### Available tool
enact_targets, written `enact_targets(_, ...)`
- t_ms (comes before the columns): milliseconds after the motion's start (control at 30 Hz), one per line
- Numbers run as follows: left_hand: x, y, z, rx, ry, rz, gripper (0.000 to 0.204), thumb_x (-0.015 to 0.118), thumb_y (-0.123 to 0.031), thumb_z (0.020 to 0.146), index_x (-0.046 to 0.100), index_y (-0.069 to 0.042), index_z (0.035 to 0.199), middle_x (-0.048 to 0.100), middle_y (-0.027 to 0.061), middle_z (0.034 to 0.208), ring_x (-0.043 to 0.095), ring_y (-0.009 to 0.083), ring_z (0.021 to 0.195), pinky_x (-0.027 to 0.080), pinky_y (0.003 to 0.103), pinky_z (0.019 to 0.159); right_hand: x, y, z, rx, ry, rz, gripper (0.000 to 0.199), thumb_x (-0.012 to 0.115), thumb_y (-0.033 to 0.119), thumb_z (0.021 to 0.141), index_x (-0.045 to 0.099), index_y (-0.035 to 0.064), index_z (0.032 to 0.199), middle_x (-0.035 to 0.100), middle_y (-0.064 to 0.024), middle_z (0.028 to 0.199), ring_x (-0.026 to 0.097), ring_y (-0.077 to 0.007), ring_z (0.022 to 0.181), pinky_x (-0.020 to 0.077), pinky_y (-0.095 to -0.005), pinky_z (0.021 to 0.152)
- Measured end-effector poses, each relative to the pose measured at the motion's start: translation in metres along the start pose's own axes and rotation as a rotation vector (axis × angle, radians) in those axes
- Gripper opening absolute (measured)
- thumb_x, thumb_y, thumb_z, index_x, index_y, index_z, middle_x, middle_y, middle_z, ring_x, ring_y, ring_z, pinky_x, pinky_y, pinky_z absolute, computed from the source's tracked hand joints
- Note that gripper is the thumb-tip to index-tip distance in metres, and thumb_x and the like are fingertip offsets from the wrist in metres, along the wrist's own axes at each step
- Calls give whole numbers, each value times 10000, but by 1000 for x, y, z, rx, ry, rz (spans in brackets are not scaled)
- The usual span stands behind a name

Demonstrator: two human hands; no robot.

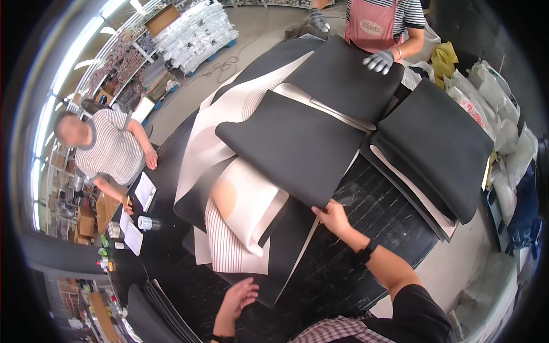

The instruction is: The person folds large sheets of patterned material and black material, smoothing them by hand and stacking them on a work table.

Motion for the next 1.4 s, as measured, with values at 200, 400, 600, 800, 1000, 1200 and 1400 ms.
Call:
enact_targets(200, -13, 74, -51, -57, -118, -121, 381, 496, -208, 904, 455, -20, 1233, 602, 106, 1034, 603, 146, 821, 509, 257, 678, -76, 95, 88, 16, -4, 542, 227, 617, 239, 839, 539, 96, 682, 420, 52, 508, 382, -50, 424, 286, -199, 406)
enact_targets(400, -22, 81, -54, 11, -182, -96, 390, 501, -215, 899, 458, -25, 1236, 602, 101, 1035, 599, 148, 829, 490, 251, 699, -184, 117, 221, -15, -229, 1223, 117, 519, 54, 869, 508, 53, 752, 409, 49, 570, 399, -32, 446, 363, -135, 390)
enact_targets(600, -36, 92, -52, 22, -226, -146, 375, 509, -206, 892, 480, -16, 1215, 607, 96, 1030, 596, 143, 838, 479, 252, 721, -303, 26, 293, 57, -665, 1214, 86, 478, 37, 893, 514, -20, 947, 545, -46, 666, 554, -112, 547, 532, -185, 553)
enact_targets(800, -49, 83, -26, 43, -171, -171, 386, 520, -205, 888, 474, -14, 1220, 607, 77, 987, 591, 131, 813, 479, 244, 707, -296, -14, 260, -24, -827, 764, 468, 479, -51, 829, 283, -120, 1248, 521, -196, 1106, 572, -270, 994, 445, -320, 894)
enact_targets(1000, -71, 48, 13, 146, -211, -116, 254, 518, -243, 885, 595, -7, 939, 622, 56, 841, 580, 115, 714, 471, 234, 647, -127, 120, 180, -465, -515, -89, 376, 509, -64, 799, 471, 2, 1167, 544, -79, 1065, 569, -138, 913, 442, -239, 794)
enact_targets(1200, -88, 30, 32, 142, -271, 322, 310, 546, -270, 860, 584, 20, 758, 590, 71, 614, 580, 124, 572, 467, 250, 555, 86, 149, 160, -646, 245, -494, 185, 575, 55, 810, 627, 48, 987, 611, -117, 987, 586, -273, 919, 458, -323, 814)
enact_targets(1400, -105, 28, 38, 205, -307, -92, 440, 598, -239, 847, 414, 58, 1115, 615, 120, 721, 624, 160, 665, 505, 253, 616, 244, 164, 164, -714, 265, -876, 480, 616, 294, 774, 519, 29, 1162, 486, -166, 1217, 433, -300, 1159, 388, -419, 925)
Point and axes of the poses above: each hand's wrist, its own z-axis towards the middle knuckle, its own x-axis out of the palm, y = z × x, the point moved 5 cm from there along z, towards the middle knuckle
